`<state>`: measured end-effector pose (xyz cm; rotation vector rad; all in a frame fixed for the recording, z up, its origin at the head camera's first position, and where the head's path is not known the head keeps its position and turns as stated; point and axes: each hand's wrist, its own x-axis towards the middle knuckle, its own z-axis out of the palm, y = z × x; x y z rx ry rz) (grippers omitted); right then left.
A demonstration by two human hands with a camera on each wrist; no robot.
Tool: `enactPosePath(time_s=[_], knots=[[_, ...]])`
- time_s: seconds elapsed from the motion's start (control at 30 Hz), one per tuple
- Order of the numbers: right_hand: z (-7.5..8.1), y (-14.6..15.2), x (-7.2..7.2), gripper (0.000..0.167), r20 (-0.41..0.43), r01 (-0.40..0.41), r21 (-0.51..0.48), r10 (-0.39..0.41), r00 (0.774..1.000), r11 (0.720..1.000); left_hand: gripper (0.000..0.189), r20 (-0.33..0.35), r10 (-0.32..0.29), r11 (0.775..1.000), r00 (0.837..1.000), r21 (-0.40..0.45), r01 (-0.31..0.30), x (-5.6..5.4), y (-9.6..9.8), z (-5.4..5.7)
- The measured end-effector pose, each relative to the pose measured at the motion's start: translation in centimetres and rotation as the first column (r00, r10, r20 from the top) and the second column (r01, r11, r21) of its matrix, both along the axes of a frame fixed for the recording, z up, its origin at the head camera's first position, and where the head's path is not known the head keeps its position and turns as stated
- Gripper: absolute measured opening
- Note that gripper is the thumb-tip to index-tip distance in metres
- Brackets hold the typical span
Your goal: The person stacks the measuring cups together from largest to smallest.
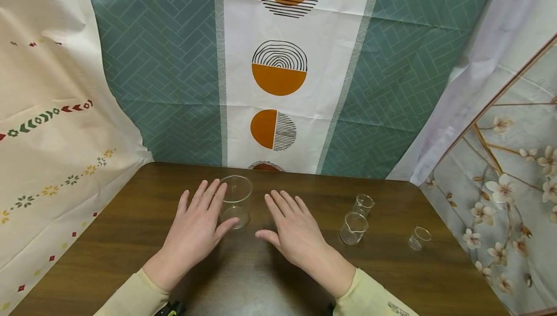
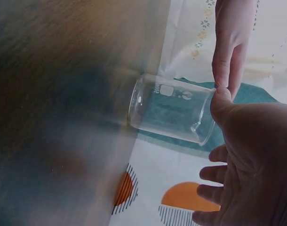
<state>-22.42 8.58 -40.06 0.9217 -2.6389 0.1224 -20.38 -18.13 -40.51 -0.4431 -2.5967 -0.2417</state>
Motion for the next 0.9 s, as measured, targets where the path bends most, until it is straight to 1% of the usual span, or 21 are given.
enactPosePath(time_s=[0.2,0.4,0.67,0.9], knots=[[0.0,-0.2,-0.2,0.086,-0.007,-0.006,-0.006,0.006,1.000,1.000,0.088,0.005,0.006,1.000,1.000,-0.002,-0.006,-0.2,-0.2,0.1],[0.3,-0.4,-0.3,0.087,0.004,-0.009,-0.010,0.009,1.000,1.000,0.088,0.012,0.010,1.000,1.000,0.002,-0.010,-0.1,-0.2,0.3],[0.5,-0.8,-0.6,0.084,-0.037,-0.026,-0.033,0.025,0.999,0.999,0.088,0.030,0.016,1.000,0.999,0.019,-0.016,-0.2,-0.4,0.5],[0.7,-1.1,-0.6,0.083,-0.014,-0.024,-0.035,0.023,1.000,0.999,0.087,0.051,0.016,0.999,0.999,0.034,-0.017,-0.3,-0.5,0.6]])
